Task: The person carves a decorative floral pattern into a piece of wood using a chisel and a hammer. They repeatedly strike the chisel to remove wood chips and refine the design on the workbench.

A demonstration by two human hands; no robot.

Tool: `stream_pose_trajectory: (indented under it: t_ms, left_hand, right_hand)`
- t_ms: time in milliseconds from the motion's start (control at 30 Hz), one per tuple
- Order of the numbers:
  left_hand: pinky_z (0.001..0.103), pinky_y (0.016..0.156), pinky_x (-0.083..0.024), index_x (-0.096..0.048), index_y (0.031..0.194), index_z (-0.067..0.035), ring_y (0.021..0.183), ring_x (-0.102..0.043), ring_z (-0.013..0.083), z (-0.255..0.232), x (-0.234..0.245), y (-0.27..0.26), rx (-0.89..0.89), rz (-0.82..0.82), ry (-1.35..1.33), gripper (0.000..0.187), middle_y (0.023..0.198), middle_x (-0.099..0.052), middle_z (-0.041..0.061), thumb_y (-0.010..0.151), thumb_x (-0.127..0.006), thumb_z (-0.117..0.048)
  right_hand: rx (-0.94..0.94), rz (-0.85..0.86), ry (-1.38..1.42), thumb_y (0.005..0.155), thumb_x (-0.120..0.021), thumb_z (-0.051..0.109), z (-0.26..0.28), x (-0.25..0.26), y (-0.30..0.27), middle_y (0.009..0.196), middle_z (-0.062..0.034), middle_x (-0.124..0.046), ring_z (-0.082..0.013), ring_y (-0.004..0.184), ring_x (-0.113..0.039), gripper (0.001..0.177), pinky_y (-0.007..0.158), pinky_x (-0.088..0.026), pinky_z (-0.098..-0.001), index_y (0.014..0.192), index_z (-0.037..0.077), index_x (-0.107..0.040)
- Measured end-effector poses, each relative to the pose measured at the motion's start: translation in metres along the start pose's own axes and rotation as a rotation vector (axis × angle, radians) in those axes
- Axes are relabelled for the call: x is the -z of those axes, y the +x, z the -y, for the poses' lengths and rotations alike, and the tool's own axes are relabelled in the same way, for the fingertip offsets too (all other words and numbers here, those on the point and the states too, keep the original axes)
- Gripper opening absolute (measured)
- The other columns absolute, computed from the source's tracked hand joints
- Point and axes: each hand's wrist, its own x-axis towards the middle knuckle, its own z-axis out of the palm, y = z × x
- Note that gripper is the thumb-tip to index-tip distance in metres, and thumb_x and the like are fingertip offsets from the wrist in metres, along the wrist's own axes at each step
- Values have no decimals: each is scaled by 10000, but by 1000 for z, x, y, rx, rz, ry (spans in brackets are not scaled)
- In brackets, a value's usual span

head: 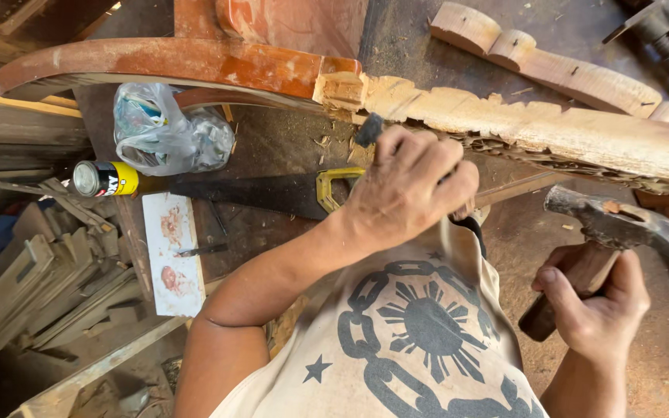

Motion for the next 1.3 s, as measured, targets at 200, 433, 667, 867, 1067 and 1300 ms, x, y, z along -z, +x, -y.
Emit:
stream_pose_trajectory:
  t_ms: [200, 433, 667, 867, 1067, 1300]
  left_hand:
    - [443, 997, -347, -596, 1133, -179, 1056, -498, 207, 5, -5, 1, 112, -86, -8, 105, 1096, -480, 24, 1078, -634, -259]
    - [445, 995, -353, -595, 1141, -177, 1082, -511, 208, -2, -11, 7, 153, -134, 73, 100, 1123, -498, 19, 1050, -637, -180]
    - [445, 966, -337, -577, 1138, -175, 1068, -507, 222, -1, -29, 8, 209, -191, 100, 103, 1107, -497, 34, 1060, -646, -173]
    - [460, 1009, -343, -563, 1139, -182, 1117, -509, 233, -5, -23, 8, 258, -220, -43, 121, 1138, -482, 39, 1056, -640, -225]
    - [430, 967, -342, -543, 1145, -198, 1133, -511, 222, -5, -25, 11, 281, -226, -58, 114, 1138, -487, 30, 1080, -633, -222]
    - [425, 935, -348, -518, 1108, -183, 1040, -514, 216, -6, -37, 21, 364, -355, -153, 137, 1096, -501, 23, 1057, -645, -196]
  right_hand:
    - [-228, -124, -53, 950, -717, -70, -8, -7, -20, 926, -150, -697, -179, 767, -704, 347, 675, -608, -304, 1238, -67, -524]
    - [-207, -167, -9, 972, -729, -81, 3, -4, -8, 925, -148, -676, -160, 739, -667, 321, 676, -565, -273, 1206, -61, -510]
    - [-181, -124, -41, 977, -712, -74, 10, -7, 2, 909, -151, -687, -166, 746, -691, 325, 668, -582, -279, 1243, -78, -525]
    - [-20, -108, 3, 1037, -674, -94, 20, -16, 8, 897, -178, -682, -193, 739, -703, 281, 683, -605, -295, 1252, -62, -497]
    - [155, -137, 284, 1057, -684, -73, 42, -23, 23, 893, -164, -680, -194, 695, -723, 421, 675, -647, -326, 1389, -41, -427]
    - [602, -212, 35, 1019, -614, -3, 25, -45, 63, 854, -130, -671, -186, 660, -727, 388, 592, -584, -290, 1326, -15, -376]
